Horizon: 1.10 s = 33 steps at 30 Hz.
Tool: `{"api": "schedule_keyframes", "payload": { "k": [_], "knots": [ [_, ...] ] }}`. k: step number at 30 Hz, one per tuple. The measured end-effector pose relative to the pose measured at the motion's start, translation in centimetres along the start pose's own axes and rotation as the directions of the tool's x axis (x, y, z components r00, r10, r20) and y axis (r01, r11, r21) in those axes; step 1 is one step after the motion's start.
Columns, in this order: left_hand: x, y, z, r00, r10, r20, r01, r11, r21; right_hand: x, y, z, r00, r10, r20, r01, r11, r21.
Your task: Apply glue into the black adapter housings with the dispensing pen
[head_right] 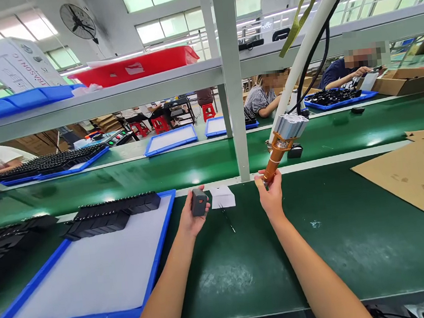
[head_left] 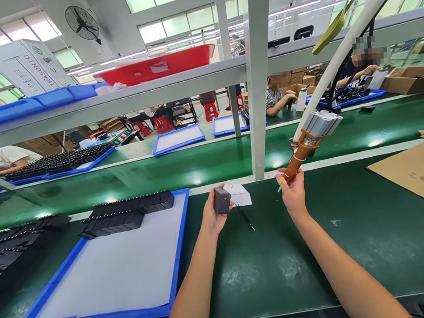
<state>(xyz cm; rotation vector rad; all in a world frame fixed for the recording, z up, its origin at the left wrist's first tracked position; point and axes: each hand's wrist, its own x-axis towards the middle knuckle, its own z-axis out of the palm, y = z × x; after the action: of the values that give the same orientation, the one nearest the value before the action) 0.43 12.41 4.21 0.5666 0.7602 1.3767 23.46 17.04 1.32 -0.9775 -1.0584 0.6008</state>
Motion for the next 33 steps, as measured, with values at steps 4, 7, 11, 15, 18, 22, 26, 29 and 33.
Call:
{"api": "schedule_keyframes", "payload": {
  "k": [4,7,11,15,18,22,26,29,33],
  "knots": [
    [-1.3,0.8,1.0,0.990,-0.115,0.077,0.127,0.977,-0.171,0.1,0.2,0.0,1.000,-0.021,-0.008,0.021,1.000,-0.005],
    [-1.5,0.9,1.1,0.989,-0.110,0.097,0.127,0.973,-0.193,0.1,0.4,-0.2,1.000,-0.024,-0.012,0.024,0.999,-0.025],
    [-1.4,0.9,1.0,0.993,-0.070,0.098,0.084,0.986,-0.144,0.2,0.3,-0.3,1.000,-0.026,-0.009,0.026,1.000,-0.016],
    [-1.4,0.8,0.8,0.993,-0.006,0.118,0.017,0.996,-0.090,0.2,0.5,-0.4,0.999,-0.034,-0.008,0.034,0.999,0.002],
    [-1.3,0.6,0.6,0.987,0.043,0.153,-0.034,0.998,-0.060,0.2,0.7,-0.4,0.999,-0.034,-0.017,0.034,0.999,-0.024],
    [-1.2,0.4,0.3,0.980,0.073,0.186,-0.069,0.997,-0.029,0.3,1.0,-0.5,0.999,-0.026,-0.034,0.025,0.998,-0.052],
    [-1.3,0.4,0.2,0.975,0.092,0.203,-0.095,0.995,0.004,0.3,1.1,-0.5,0.999,-0.022,-0.033,0.021,0.999,-0.041],
    [-1.4,0.5,0.2,0.973,0.116,0.200,-0.122,0.992,0.020,0.3,1.1,-0.5,0.999,-0.020,-0.029,0.019,0.999,-0.044],
    [-1.7,0.6,0.4,0.972,0.130,0.197,-0.140,0.990,0.036,0.3,1.0,-0.5,0.999,-0.027,-0.026,0.025,0.998,-0.062]
  ]
}}
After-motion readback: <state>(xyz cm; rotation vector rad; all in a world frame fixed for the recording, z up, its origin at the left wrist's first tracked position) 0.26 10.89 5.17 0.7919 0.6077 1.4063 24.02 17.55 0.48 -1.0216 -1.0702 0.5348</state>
